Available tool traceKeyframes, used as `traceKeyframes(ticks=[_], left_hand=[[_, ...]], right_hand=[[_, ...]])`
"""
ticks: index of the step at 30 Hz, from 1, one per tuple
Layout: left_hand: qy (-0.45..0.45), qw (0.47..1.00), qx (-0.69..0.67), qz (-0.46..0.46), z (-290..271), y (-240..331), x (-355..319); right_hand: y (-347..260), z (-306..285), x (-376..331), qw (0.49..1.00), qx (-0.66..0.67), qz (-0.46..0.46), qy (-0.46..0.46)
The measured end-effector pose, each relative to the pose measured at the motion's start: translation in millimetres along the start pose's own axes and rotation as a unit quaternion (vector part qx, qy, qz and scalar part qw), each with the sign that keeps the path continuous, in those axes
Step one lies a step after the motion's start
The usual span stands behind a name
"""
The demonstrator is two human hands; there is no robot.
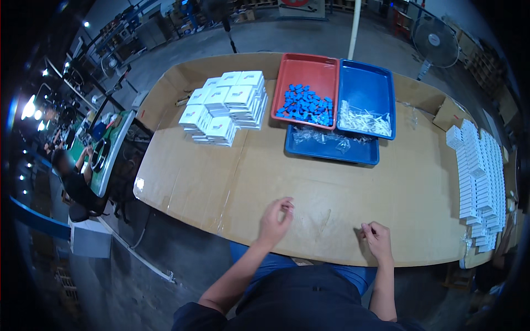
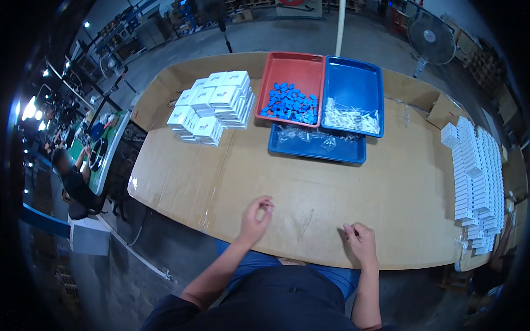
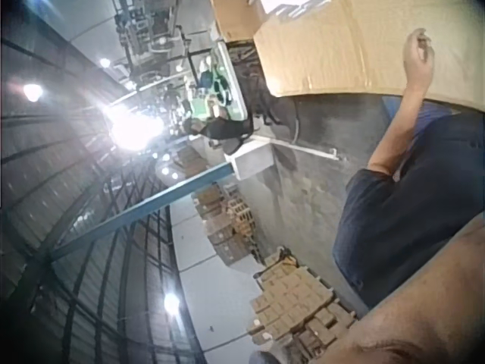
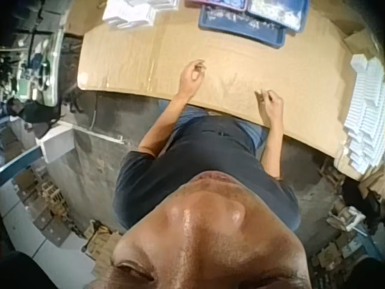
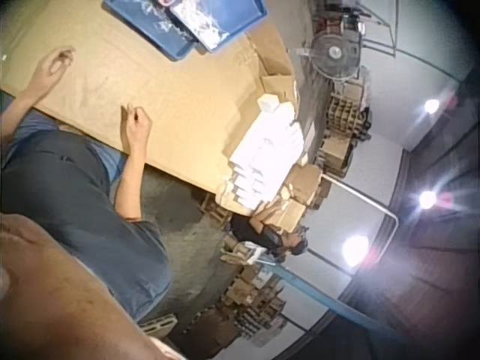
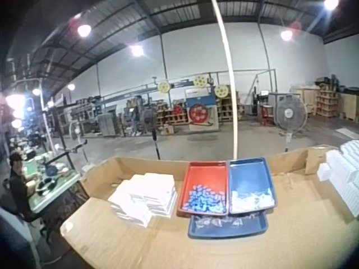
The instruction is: The recorder is packaging small electronic components into boxes and sealing them with stickers.
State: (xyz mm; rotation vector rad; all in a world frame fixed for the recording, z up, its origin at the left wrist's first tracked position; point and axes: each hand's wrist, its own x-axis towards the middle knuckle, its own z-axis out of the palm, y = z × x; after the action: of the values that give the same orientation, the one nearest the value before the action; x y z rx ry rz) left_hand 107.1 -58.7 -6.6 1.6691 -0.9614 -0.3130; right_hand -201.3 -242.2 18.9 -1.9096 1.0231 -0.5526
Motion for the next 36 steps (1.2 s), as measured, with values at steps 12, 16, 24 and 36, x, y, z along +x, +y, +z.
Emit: traceKeyframes(ticks=[12,16,24,36], left_hand=[[0.184,0.937,0.299,0.003,-202.5,-124.3,56.0],[0.281,0.927,0.246,-0.041,-199.1,-127.6,57.5],[0.38,0.917,0.041,-0.116,-208.3,-133.2,54.2],[0.333,0.925,0.143,-0.116,-212.2,-119.7,60.5]], right_hand=[[-170.7,43.2,194.6,0.947,-0.142,-0.175,-0.228],[-242.5,83.3,271.4,0.938,-0.136,-0.264,-0.176],[-350.6,213.0,430.0,0.898,-0.204,-0.364,-0.142],[-395.9,319.0,544.3,0.876,-0.331,-0.191,-0.295]])
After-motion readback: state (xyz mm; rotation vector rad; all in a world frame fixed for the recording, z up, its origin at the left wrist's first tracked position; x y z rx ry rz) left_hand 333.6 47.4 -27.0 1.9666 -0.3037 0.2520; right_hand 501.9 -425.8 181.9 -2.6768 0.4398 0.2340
